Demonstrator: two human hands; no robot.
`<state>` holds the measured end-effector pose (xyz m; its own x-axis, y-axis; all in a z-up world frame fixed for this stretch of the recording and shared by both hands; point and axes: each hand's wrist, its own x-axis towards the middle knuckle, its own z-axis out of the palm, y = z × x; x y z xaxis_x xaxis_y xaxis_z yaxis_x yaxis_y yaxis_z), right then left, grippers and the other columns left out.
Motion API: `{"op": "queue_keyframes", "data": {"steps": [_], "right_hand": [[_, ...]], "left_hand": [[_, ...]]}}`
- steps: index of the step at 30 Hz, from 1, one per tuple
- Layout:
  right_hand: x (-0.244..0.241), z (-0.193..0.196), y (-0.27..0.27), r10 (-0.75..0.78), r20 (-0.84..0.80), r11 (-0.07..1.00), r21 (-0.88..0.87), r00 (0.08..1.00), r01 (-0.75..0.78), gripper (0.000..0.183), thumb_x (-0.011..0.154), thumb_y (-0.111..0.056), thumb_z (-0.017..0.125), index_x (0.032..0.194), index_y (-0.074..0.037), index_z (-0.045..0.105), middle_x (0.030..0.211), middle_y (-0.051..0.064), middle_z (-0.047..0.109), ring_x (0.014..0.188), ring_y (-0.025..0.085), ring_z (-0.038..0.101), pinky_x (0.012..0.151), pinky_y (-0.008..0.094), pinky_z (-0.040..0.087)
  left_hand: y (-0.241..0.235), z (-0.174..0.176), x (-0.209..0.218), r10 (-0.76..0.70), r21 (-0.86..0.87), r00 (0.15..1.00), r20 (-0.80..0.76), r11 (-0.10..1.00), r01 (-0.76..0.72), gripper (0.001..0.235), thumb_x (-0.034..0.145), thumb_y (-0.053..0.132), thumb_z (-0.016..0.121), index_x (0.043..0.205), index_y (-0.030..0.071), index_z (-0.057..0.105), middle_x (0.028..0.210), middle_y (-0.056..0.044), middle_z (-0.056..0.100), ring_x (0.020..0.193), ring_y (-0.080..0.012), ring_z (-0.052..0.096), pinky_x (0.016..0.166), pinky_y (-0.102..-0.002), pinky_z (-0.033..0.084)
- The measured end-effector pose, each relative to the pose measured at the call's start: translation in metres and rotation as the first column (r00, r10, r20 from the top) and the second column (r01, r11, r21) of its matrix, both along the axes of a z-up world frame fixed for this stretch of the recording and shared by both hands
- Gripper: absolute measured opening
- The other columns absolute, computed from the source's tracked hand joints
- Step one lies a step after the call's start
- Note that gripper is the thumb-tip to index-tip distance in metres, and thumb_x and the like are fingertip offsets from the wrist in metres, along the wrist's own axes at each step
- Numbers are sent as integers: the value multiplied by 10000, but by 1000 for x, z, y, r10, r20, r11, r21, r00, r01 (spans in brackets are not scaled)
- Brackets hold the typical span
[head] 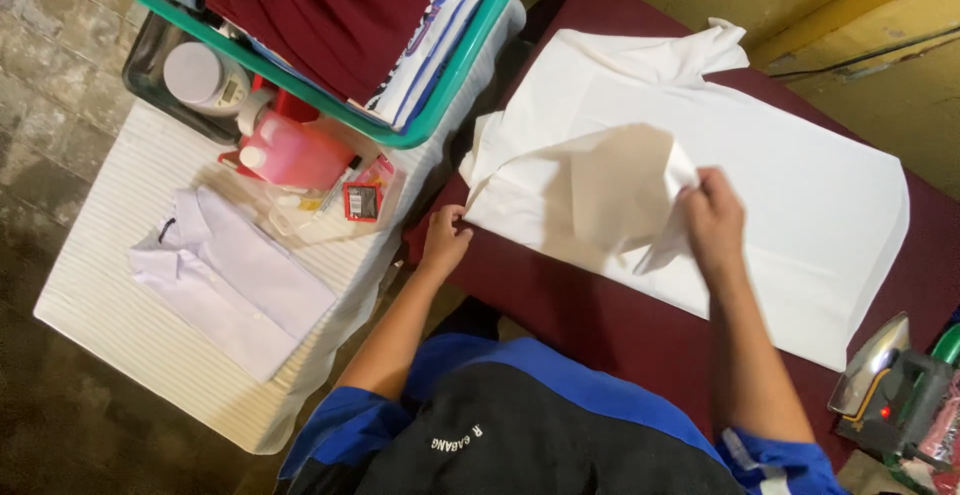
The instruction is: Ironing and folding a white collared shirt on a table.
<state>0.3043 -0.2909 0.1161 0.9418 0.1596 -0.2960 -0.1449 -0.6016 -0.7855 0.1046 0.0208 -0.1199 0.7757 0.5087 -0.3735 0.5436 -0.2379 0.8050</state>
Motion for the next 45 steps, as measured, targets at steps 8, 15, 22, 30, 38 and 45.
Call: {"op": "queue_keyframes", "data": {"steps": [8, 15, 22, 30, 38, 45], "right_hand": [[85, 43, 9, 79, 96, 992, -103, 992, -70, 167, 992, -87, 490, 1040, -56, 647, 899, 94, 654, 793, 227, 631, 700, 416, 548], [128, 40, 9, 63, 136, 992, -115, 989, -48, 174, 978, -105, 551, 1073, -54, 688, 896, 38, 665, 798, 157, 621, 710, 305, 522], [88, 43, 51, 100, -10, 993, -57, 995, -100, 194, 928, -105, 573, 1070, -66, 699, 903, 71, 705, 767, 154, 651, 678, 316, 548], [58, 51, 54, 187, 73, 982, -1, 980, -187, 385, 960, -250, 655, 1303, -75, 646, 1102, 146, 741, 1003, 277, 711, 841, 404, 590], [22, 62, 11, 397, 131, 903, 120, 908, -412, 958, 764, -168, 864, 1566, -124, 342, 1532, 194, 425, 1391, 330, 423, 1036, 458, 434], [40, 61, 25, 312, 517, 946, -94, 797, -310, 398, 866, 71, 771, 1233, -79, 725, 1206, 97, 719, 1122, 230, 712, 954, 339, 625]], "left_hand": [[7, -13, 12, -131, 159, 982, -135, 975, 152, 317, 911, 333, 737, 1079, 66, 710, 1120, -157, 608, 1047, -321, 601, 927, -425, 495], [-6, 6, 21, -64, 476, 995, -70, 875, 90, 259, 844, 264, 749, 1000, 70, 678, 1075, -160, 608, 1032, -373, 564, 899, -493, 462], [-68, 160, 101, -233, -240, 905, 357, 913, 330, 235, 971, 237, 622, 1131, 67, 649, 1107, -103, 707, 981, -184, 689, 857, -338, 571], [-107, 222, 156, -438, -343, 867, 238, 797, 497, 327, 957, 306, 674, 1109, 18, 655, 947, -114, 704, 833, -186, 648, 742, -320, 541], [-96, 247, 184, -12, -867, 958, 288, 422, 266, 297, 928, 262, 630, 1098, 20, 620, 1005, -91, 715, 901, -186, 729, 812, -375, 633], [-104, 242, 194, -221, -584, 856, 467, 650, 486, 316, 1035, 313, 623, 1131, 17, 677, 993, -84, 699, 862, -137, 659, 758, -284, 553]]}}
